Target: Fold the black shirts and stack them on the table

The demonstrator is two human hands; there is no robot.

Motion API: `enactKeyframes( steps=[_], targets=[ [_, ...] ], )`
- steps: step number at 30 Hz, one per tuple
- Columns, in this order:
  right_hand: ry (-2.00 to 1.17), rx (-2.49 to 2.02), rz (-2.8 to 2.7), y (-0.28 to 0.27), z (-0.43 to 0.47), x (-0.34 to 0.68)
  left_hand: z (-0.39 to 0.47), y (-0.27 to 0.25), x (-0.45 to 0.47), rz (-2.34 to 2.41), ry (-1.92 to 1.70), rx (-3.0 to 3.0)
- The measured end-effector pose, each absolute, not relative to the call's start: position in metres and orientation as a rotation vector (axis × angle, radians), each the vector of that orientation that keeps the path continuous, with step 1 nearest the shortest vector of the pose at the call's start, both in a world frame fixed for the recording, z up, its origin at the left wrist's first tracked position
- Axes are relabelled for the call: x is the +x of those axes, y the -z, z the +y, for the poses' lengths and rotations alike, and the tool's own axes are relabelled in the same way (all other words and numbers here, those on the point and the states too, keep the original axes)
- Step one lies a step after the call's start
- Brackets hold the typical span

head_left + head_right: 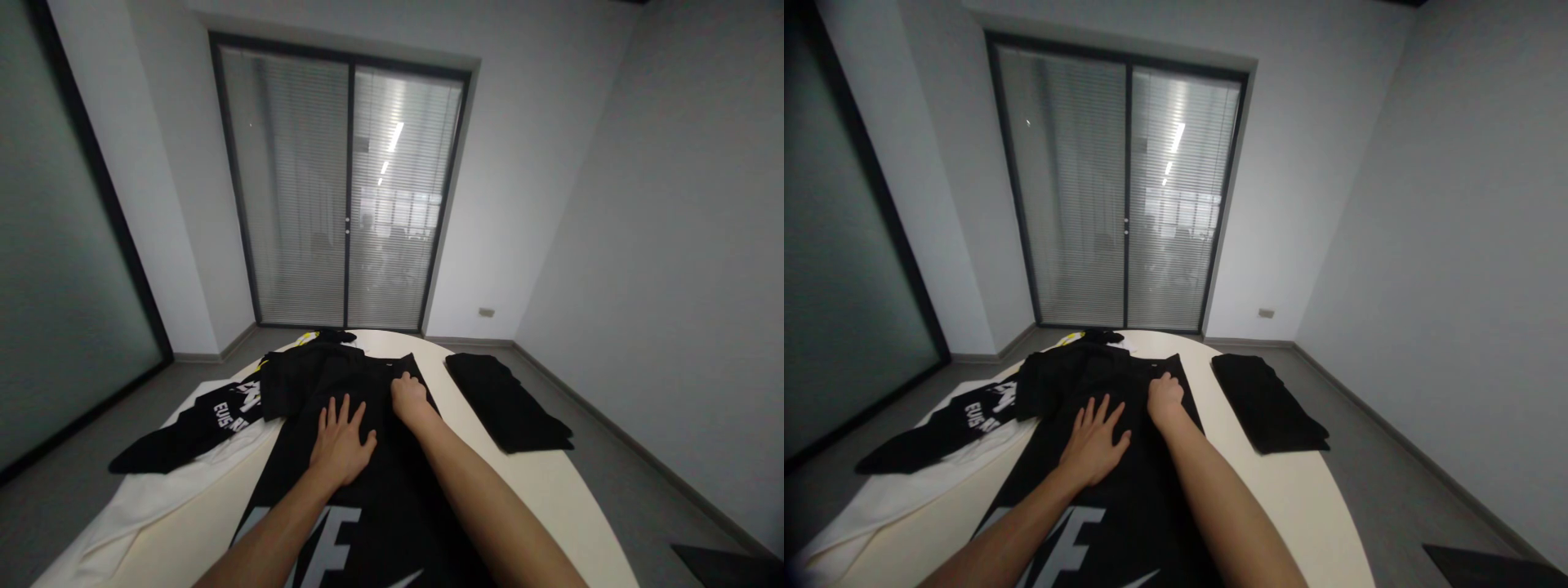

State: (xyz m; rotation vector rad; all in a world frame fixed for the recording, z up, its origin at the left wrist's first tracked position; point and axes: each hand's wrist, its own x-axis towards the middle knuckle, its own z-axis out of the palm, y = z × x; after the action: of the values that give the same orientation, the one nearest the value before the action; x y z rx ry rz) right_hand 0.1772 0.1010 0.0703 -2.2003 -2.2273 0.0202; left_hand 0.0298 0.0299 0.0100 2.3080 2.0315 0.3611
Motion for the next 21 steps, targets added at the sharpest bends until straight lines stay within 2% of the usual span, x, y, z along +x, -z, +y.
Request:
enactKeyframes(
  steps=[9,15,21],
  targets=[
    [-0.155,-2.140,-2.276,-0.065,0.091,0.189,0.030,-0.010,0.031,2.040,-0.350,2.312],
    [-0.461,-2.173,-2.187,-0.038,0.078,0.199,0.031,-0.008,0.033,2.041,-0.335,2.317],
    [-0.407,-2.137,-2.179,-0.015,0.083,0.205,0.042,-0.007,0.038,2.038,-0.300,2.323]
  ],
)
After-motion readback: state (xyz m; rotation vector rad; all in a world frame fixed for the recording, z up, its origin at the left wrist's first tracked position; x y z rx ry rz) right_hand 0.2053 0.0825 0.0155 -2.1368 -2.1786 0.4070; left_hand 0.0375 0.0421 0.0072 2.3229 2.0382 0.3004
